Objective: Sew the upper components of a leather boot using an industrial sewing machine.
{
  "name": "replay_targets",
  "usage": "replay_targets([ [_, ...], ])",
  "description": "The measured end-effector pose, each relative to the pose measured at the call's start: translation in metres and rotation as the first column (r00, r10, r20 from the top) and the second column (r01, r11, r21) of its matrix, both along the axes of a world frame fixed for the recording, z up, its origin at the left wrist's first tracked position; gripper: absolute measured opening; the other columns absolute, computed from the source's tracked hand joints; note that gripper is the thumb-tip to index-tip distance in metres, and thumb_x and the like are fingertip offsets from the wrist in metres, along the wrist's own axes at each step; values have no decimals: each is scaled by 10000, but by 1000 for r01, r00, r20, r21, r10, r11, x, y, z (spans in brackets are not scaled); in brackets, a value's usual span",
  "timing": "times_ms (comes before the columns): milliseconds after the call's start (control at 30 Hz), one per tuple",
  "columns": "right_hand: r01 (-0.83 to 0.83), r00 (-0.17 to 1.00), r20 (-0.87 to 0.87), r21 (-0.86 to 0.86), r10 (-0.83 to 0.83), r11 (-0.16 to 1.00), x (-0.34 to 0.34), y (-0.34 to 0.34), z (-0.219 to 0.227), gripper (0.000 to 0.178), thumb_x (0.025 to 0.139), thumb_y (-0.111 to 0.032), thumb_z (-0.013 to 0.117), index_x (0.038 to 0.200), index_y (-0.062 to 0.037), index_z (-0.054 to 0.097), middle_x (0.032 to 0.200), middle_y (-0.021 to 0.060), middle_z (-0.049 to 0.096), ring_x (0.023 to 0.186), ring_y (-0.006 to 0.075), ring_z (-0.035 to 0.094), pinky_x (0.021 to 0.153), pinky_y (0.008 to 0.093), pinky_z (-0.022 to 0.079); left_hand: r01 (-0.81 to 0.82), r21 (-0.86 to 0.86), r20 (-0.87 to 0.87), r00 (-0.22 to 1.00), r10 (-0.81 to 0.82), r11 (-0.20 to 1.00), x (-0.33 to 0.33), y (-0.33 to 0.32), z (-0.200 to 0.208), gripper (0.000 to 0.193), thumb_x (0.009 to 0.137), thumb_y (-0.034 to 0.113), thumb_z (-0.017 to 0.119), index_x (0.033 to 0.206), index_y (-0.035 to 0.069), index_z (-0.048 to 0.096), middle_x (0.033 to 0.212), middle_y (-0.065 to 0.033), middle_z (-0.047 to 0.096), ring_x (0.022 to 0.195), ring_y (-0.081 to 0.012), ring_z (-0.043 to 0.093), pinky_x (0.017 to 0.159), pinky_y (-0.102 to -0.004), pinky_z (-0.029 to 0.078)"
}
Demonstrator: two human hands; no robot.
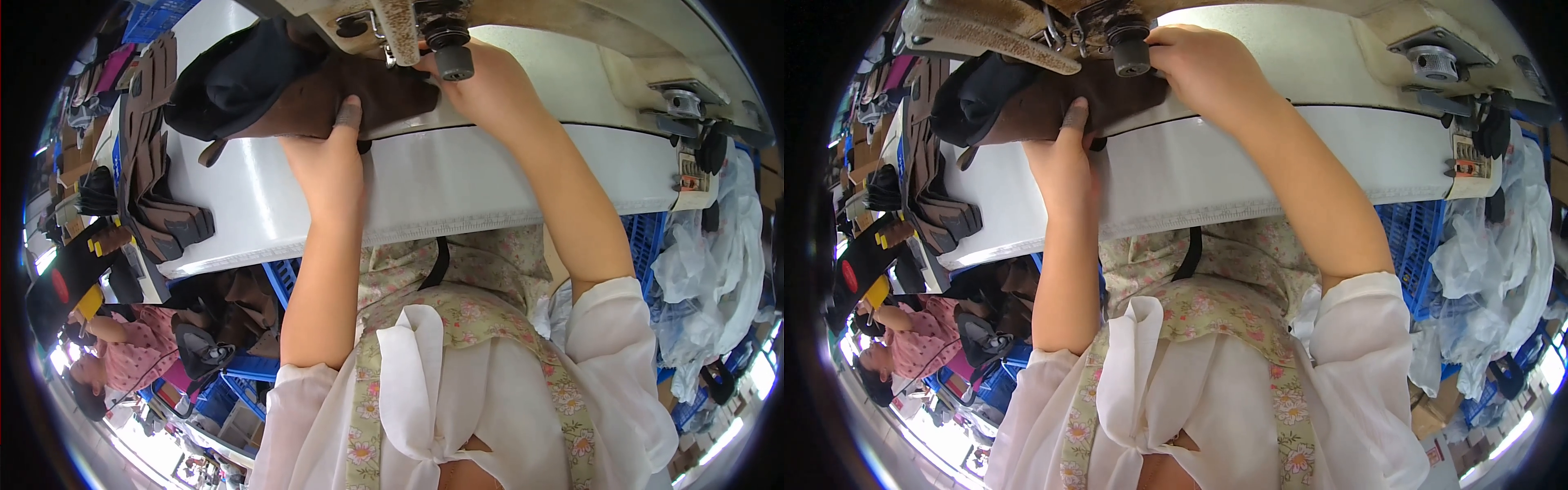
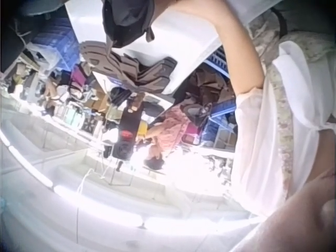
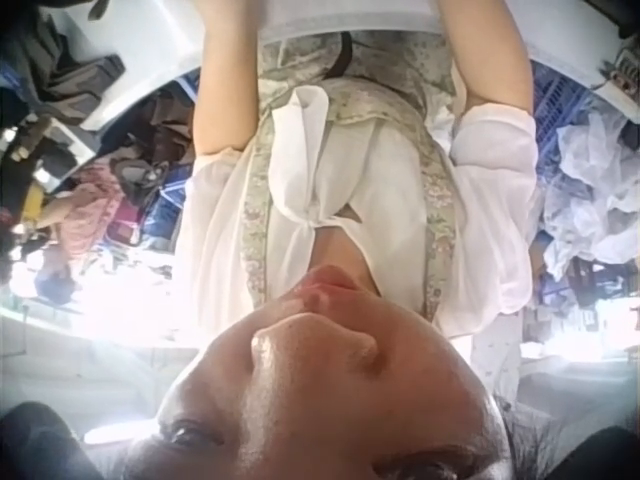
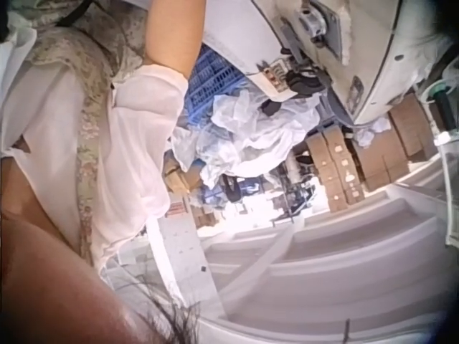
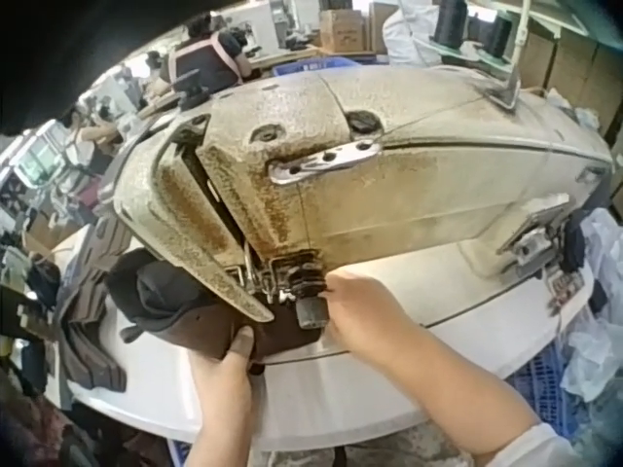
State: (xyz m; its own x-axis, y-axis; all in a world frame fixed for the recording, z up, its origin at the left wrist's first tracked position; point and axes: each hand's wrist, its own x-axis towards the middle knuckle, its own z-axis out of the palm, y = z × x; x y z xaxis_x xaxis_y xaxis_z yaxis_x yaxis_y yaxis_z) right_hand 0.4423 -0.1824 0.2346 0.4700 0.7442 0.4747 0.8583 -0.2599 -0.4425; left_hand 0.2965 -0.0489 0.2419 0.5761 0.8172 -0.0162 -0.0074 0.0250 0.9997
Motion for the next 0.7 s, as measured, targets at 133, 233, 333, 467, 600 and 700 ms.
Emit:
replay_targets([
  [133, 18, 1000, 12, -55, -17, 998, -2, 0, 3, 195, 744, -30, 640, 911, -91, 720, 989, 31, 681, 925, 262, 659, 765, 382, 548, 7, 42, -31, 1000, -6, 999, 0, 4, -2, 511, 853, 27, 702, 1307, 33, 469, 1252, -94, 580, 1073, -169, 601, 775, -272, 530],
  [233, 22, 1000, 4, -90, -22, 996, -3, 1, 6, 195, 746, -36, 643, 917, -90, 719, 981, 32, 677, 929, 264, 656, 767, 383, 547, -3, 34, -18, 1000, 4, 999, -2, 5, -5, 513, 854, 33, 706, 1308, 42, 467, 1249, -87, 581, 1064, -163, 598, 771, -265, 519],
  [333, 13, 1000, 15, -73, -12, 997, -3, 1, 4, 199, 748, -36, 641, 922, -95, 719, 981, 31, 673, 933, 261, 654, 767, 383, 546, -7, 24, -47, 999, 9, 1000, -3, 6, -3, 500, 859, 47, 709, 1302, 48, 476, 1236, -77, 590, 1045, -157, 597, 767, -265, 508],
  [467, 6, 1000, 27, -33, -5, 999, -3, 1, 4, 209, 753, -30, 634, 928, -108, 717, 965, 33, 661, 927, 258, 650, 761, 383, 544, 8, 11, -32, 999, -7, 1000, -4, 6, -2, 482, 864, 60, 711, 1292, 53, 488, 1219, -68, 601, 1034, -152, 595, 762, -269, 501],
  [600, 11, 1000, 23, -23, -10, 1000, -4, 1, 5, 197, 752, -30, 633, 915, -112, 709, 944, 37, 653, 913, 261, 646, 752, 383, 543, 49, 31, -81, 996, -47, 998, -2, 6, 6, 461, 869, 66, 702, 1282, 54, 500, 1209, -67, 604, 1038, -153, 594, 774, -285, 507],
  [700, 11, 998, 68, -48, -7, 999, -1, 0, 3, 266, 842, -94, 685, 1079, -208, 730, 823, 115, 682, 745, 317, 655, 654, 410, 523, 47, 52, -89, 995, -43, 998, -2, 7, 2, 465, 865, 74, 702, 1283, 52, 499, 1211, -74, 601, 1045, -161, 595, 785, -302, 516],
])
